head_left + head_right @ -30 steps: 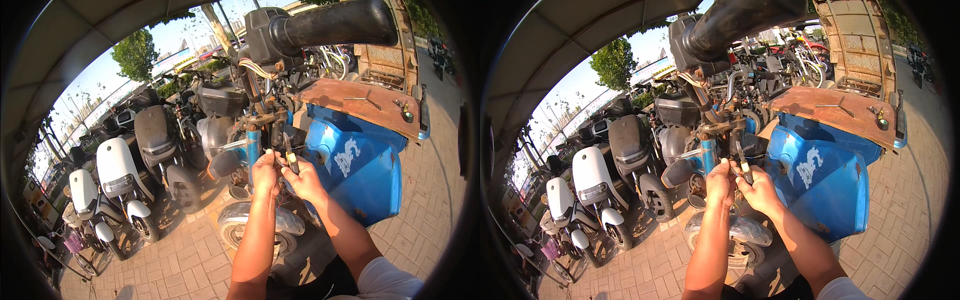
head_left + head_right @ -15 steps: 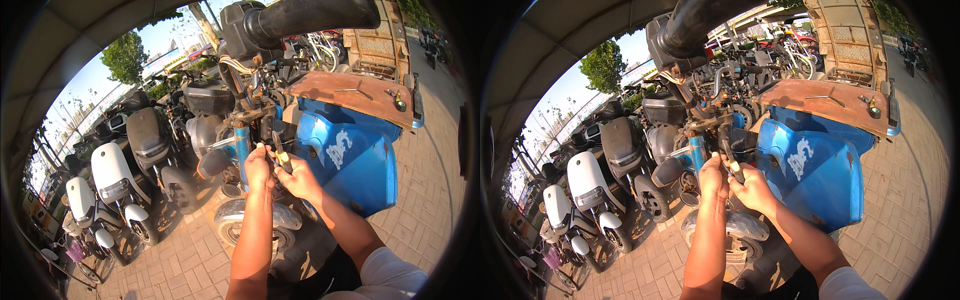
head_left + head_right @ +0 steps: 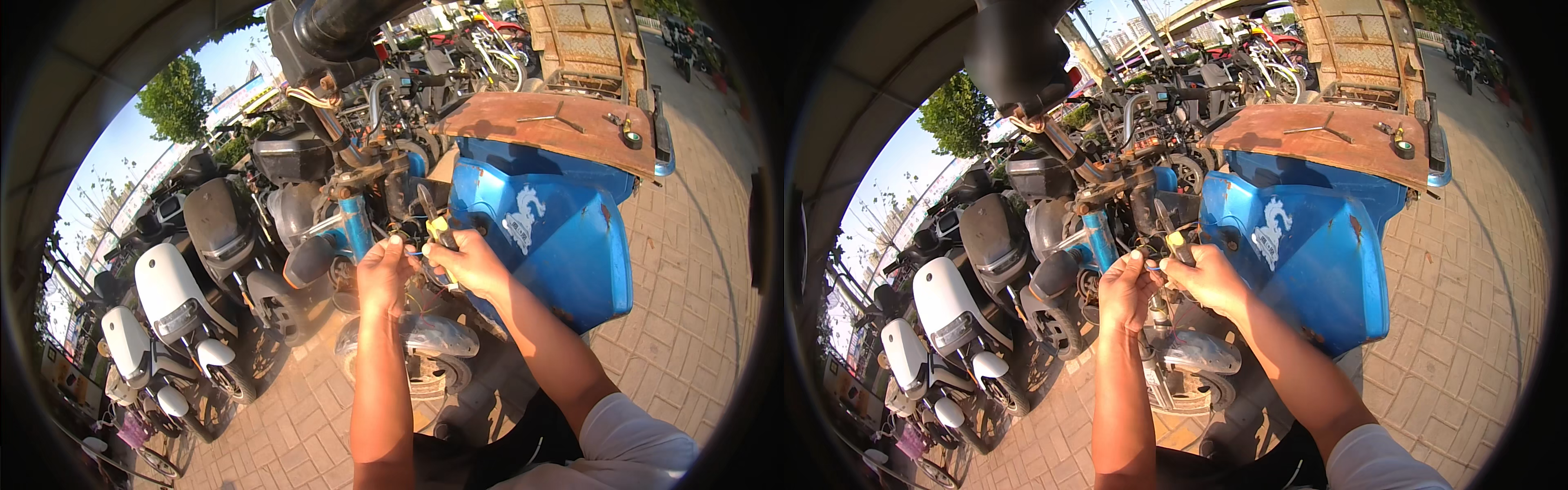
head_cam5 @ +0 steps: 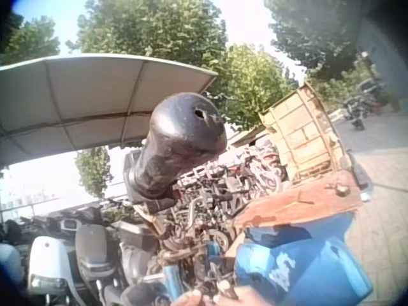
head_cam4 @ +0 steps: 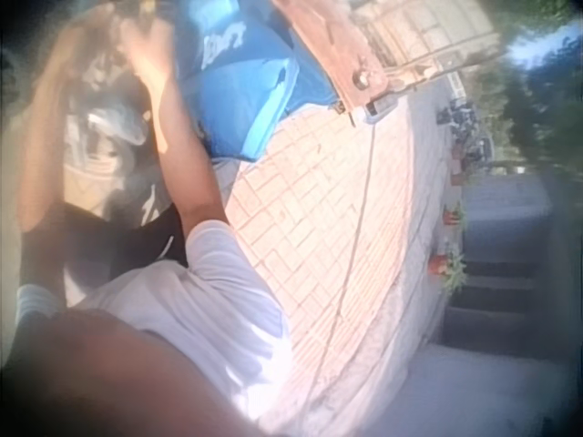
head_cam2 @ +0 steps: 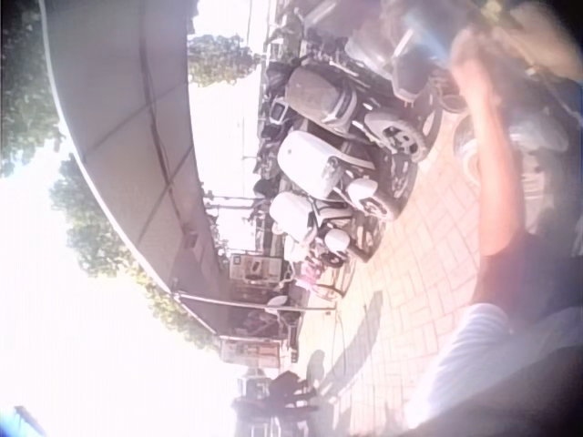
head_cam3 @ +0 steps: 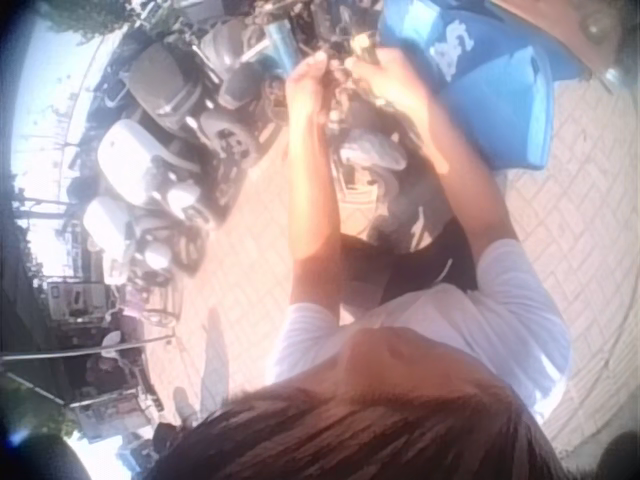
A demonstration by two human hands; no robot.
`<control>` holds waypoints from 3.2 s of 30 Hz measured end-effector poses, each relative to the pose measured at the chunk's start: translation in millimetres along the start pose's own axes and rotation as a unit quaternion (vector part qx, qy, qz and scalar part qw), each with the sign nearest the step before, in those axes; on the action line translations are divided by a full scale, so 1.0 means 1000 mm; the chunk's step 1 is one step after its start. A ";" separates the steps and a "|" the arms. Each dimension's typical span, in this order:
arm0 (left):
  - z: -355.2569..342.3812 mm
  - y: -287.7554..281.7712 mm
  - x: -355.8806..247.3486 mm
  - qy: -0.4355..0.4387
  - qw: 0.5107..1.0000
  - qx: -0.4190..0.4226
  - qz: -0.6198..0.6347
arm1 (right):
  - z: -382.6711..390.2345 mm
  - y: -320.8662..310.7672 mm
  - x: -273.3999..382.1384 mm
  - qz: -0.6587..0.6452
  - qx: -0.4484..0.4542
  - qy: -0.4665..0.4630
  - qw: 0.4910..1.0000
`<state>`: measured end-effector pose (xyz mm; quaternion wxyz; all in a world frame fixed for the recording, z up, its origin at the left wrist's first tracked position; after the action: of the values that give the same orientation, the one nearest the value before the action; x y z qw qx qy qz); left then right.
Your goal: The person removes the scooter's dashboard cover using a screwdriver, then uses pliers to strip and connect wires near the handlebar area. They wrap the connections with electrical tape and reposition the dashboard cover.
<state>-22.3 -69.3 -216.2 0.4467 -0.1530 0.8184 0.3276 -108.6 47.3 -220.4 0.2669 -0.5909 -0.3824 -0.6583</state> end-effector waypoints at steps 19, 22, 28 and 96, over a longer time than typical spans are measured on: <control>-0.007 0.000 0.005 0.036 0.994 -0.101 0.037 | 0.028 0.032 0.024 0.285 -0.049 -0.293 0.911; -0.010 0.001 0.004 0.036 0.994 -0.079 0.061 | 0.024 0.030 0.021 0.271 -0.043 -0.287 0.918; -0.005 0.004 0.003 -0.004 0.993 -0.038 0.110 | 0.018 0.012 -0.006 0.017 -0.030 -0.131 0.991; 0.021 0.013 -0.059 0.232 0.841 0.187 -0.451 | 0.048 0.015 -0.013 0.398 -0.214 -0.307 0.838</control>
<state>16.9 -48.6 -169.8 0.3619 -0.4903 0.7845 -0.1148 -67.1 77.1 -229.5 0.2416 -0.9063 -0.0258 -0.3458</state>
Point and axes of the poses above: each hand's wrist, its own z-axis away from the middle knuckle, its own y-axis out of the palm, x = y × z, the point moved 7 cm from there along -z, towards the middle knuckle, and after that the axes turned 15 degrees about y, right-handed, at the moved point
